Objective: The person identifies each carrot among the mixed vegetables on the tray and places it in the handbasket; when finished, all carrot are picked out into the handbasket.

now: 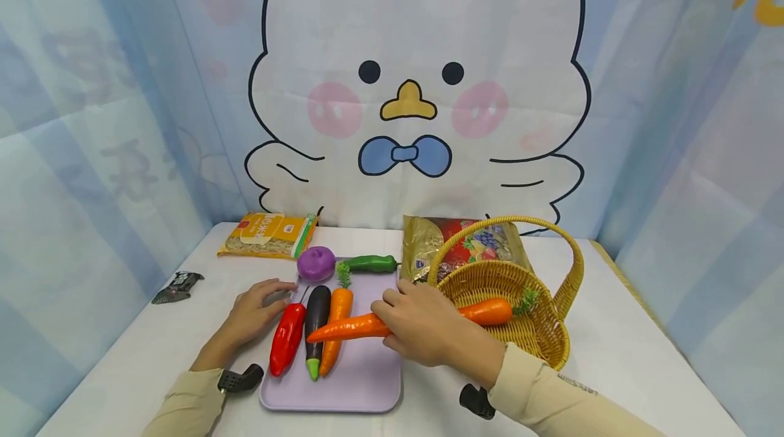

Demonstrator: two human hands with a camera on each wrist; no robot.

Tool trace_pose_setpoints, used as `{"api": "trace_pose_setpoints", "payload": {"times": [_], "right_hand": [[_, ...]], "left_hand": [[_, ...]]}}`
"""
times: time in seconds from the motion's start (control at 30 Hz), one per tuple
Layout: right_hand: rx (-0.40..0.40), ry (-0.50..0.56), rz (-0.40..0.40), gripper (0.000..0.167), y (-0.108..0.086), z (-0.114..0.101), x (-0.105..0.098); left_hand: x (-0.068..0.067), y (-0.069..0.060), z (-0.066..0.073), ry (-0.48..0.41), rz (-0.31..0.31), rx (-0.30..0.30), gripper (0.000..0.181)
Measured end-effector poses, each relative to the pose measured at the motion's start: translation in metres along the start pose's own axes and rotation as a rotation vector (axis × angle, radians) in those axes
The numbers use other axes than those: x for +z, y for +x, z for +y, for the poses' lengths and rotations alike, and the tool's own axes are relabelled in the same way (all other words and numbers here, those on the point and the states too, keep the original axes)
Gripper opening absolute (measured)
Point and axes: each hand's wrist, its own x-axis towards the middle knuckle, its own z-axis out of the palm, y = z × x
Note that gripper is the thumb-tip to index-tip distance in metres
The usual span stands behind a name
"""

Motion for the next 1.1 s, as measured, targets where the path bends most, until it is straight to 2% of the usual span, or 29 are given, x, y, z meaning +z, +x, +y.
{"api": "trace_pose_setpoints", "payload": {"times": [0.23, 0.57, 0.87, 1.1], "right_hand": [[0.024, 0.002, -0.013, 0.038, -0.013, 0.002, -0.012], [0.103, 0.000, -0.042, 0.041, -0.038, 0.019, -0.023], [0.172, 0.022, -0.033, 0.043, -0.061, 0.039, -0.024], [0.170, 0.012, -0.020, 0.040, -0.073, 0.049, -0.022]], "left_hand": [[0.000, -0.002, 0.001, -0.002, -0.001, 0.001, 0.031], [0.002, -0.001, 0.000, 0.001, 0.006, 0.010, 0.031], [0.001, -0.001, 0.002, -0.003, 0.007, 0.006, 0.032], [0.000, -0.002, 0.004, -0.010, 0.008, -0.002, 0.032]]}}
